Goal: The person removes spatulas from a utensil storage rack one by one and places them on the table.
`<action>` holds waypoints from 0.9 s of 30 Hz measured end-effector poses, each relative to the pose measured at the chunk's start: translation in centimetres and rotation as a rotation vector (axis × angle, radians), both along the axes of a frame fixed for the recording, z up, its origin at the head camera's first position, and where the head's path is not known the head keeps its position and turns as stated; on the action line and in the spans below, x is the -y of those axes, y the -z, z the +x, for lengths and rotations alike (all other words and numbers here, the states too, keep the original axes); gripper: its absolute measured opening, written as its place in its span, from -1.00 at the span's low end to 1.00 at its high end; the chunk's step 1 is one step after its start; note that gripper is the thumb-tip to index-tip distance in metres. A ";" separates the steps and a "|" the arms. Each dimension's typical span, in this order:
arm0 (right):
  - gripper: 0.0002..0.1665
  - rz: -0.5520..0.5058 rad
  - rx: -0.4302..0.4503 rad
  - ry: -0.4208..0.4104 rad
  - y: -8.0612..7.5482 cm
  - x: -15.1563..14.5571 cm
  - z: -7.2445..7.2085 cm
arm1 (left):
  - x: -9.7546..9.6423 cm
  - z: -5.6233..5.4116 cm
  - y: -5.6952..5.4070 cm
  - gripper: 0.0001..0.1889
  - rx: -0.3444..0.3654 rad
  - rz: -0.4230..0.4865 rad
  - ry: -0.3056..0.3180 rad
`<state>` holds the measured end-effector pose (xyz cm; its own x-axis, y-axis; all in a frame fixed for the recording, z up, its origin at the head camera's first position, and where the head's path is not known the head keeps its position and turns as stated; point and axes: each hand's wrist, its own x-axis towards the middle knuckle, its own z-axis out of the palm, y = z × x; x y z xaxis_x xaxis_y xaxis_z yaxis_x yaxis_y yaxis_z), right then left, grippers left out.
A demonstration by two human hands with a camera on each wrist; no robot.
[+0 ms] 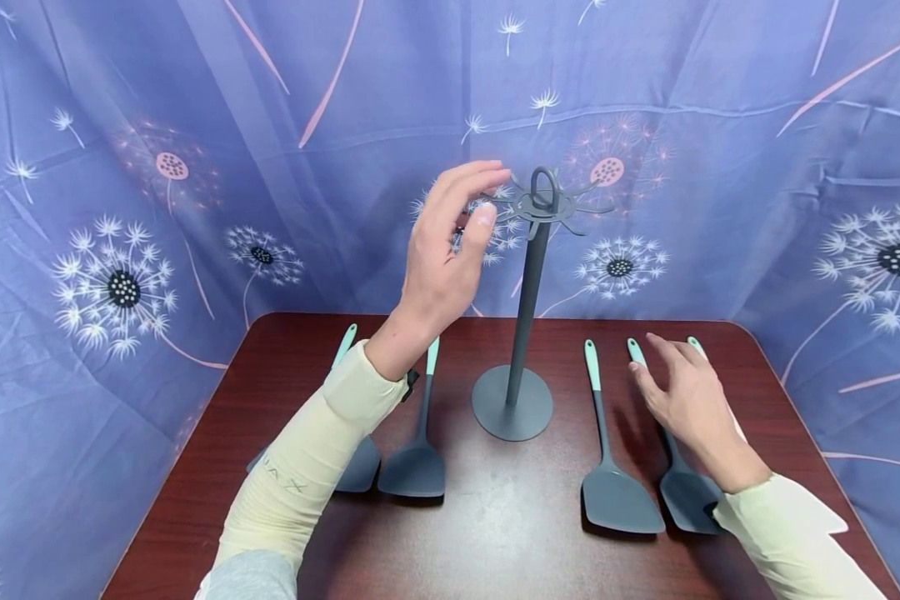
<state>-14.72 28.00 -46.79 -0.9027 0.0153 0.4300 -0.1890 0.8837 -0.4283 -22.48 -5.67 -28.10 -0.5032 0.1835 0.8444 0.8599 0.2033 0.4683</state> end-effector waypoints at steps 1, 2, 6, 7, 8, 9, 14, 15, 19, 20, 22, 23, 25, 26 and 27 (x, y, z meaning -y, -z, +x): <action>-0.33 0.000 0.003 0.002 0.0 0.0 0.0 | 0.2 0.1 0.2 -0.48 -0.005 -0.001 -0.010; -0.33 0.000 0.006 0.005 0.0 0.0 0.0 | 0.4 0.1 0.4 -0.47 -0.002 0.000 -0.019; -0.33 -0.003 0.015 0.009 0.1 0.0 0.0 | 1.4 0.2 1.3 -0.44 0.014 0.028 -0.039; -0.33 -0.003 0.014 0.008 0.1 0.0 0.0 | 1.7 0.3 1.5 -0.44 0.019 0.034 -0.045; -0.33 -0.003 0.013 0.006 0.1 0.0 0.0 | 1.9 0.3 1.7 -0.44 0.027 0.037 -0.050; -0.33 -0.004 0.009 0.004 0.0 0.0 0.1 | 2.1 0.4 1.8 -0.44 0.032 0.036 -0.055; -0.33 -0.004 0.002 -0.001 -0.2 0.1 0.2 | 3.1 0.5 3.0 -0.48 0.058 0.007 -0.094; -0.33 -0.004 0.000 0.000 -0.3 0.1 0.3 | 3.2 0.5 3.3 -0.48 0.062 0.001 -0.101; -0.35 -0.009 -0.011 -0.002 -0.3 0.3 0.3 | 3.8 0.5 4.7 -0.49 0.080 -0.036 -0.129; -0.35 -0.010 -0.017 -0.003 -0.3 0.3 0.3 | 4.0 0.5 5.1 -0.49 0.090 -0.050 -0.138; -0.35 -0.013 -0.027 -0.006 -0.3 0.3 0.3 | 4.3 0.5 5.8 -0.49 0.124 -0.080 -0.158; -0.35 -0.013 -0.029 -0.007 -0.3 0.4 0.3 | 4.5 0.5 6.2 -0.49 0.146 -0.098 -0.169; -0.35 -0.014 -0.026 -0.007 -0.3 0.4 0.3 | 4.8 0.5 7.0 -0.49 0.190 -0.141 -0.197; -0.34 -0.015 -0.023 -0.007 -0.3 0.4 0.3 | 5.0 0.4 7.4 -0.49 0.211 -0.163 -0.209; -0.34 -0.015 -0.019 -0.007 -0.3 0.4 0.3 | 5.1 0.4 7.8 -0.49 0.232 -0.186 -0.222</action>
